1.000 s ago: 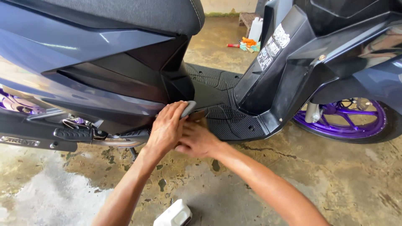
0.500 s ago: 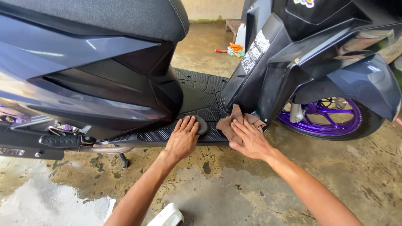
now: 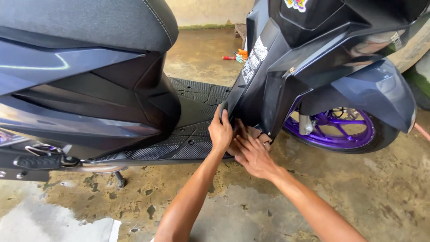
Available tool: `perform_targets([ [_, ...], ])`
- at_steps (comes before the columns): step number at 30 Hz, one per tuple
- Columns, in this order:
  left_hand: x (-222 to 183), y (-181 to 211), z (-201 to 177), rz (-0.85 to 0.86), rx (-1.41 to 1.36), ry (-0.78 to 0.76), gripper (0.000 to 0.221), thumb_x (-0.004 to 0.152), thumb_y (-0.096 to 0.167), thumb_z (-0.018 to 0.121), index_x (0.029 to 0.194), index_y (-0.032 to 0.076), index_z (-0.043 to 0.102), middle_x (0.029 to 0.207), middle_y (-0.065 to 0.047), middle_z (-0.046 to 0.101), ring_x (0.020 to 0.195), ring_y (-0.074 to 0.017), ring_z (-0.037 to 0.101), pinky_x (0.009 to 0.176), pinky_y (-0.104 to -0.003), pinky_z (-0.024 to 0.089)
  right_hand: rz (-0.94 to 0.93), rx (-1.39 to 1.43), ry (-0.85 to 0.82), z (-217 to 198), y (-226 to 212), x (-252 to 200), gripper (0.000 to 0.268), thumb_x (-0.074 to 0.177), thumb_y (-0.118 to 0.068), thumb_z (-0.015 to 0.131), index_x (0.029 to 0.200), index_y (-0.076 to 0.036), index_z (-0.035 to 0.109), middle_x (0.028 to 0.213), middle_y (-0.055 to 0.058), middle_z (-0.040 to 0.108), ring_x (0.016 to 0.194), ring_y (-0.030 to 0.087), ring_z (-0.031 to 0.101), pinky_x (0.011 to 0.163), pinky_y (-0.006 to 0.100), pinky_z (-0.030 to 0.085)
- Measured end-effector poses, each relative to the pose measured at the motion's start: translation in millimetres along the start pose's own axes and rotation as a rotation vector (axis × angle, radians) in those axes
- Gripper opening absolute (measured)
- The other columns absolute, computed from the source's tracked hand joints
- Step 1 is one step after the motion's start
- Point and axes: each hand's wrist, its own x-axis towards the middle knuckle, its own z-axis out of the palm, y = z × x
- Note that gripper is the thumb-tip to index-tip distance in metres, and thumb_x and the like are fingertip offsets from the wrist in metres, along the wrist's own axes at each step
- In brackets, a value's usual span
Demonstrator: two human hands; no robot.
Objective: The person wipes the floorboard and side panels of a dark blue scooter using a brown cloth. They move from the footrest area to the rear side panel and then back to the front, rubbing the surfaces to remove dirt.
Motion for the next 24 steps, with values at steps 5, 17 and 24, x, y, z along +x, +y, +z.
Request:
perform_targets([
  [5,12,14,65,0.485,0.15,0.057,0.055,0.105,0.019,0.057,0.157,0.011,0.041,0.158,-0.033,0.035,0.138,-0.058,0.037,0.111,-0.06,0.041,-0.073,0.215,0.053,-27,-4,0,0.047,0.101,-0.045,0.053,0.129,-0.011,0.069,0.139,0.009,0.063,0.136,0.044,0.047,0.113,0.057,0.037],
  [17,-8,-35,74,0.486,0.709,-0.361,0.049,0.083,0.006,0.062,0.132,0.004,0.056,0.146,-0.026,0.028,0.127,-0.0549,0.035,0.073,-0.056,0.064,-0.178,0.06,0.505,35,14,-5,0.016,0.087,-0.035,0.06,0.084,-0.023,0.07,0.095,0.002,0.067,0.107,0.034,0.063,0.103,0.055,0.042],
  [24,43,-13,80,0.62,0.59,-0.131,0.017,0.094,0.027,0.067,0.102,0.02,0.053,0.107,-0.005,0.039,0.103,-0.0341,0.053,0.061,-0.045,0.061,-0.073,0.037,0.391,38,2,-9,0.043,0.102,-0.042,0.049,0.137,-0.02,0.059,0.143,0.005,0.055,0.135,0.035,0.047,0.112,0.055,0.036],
])
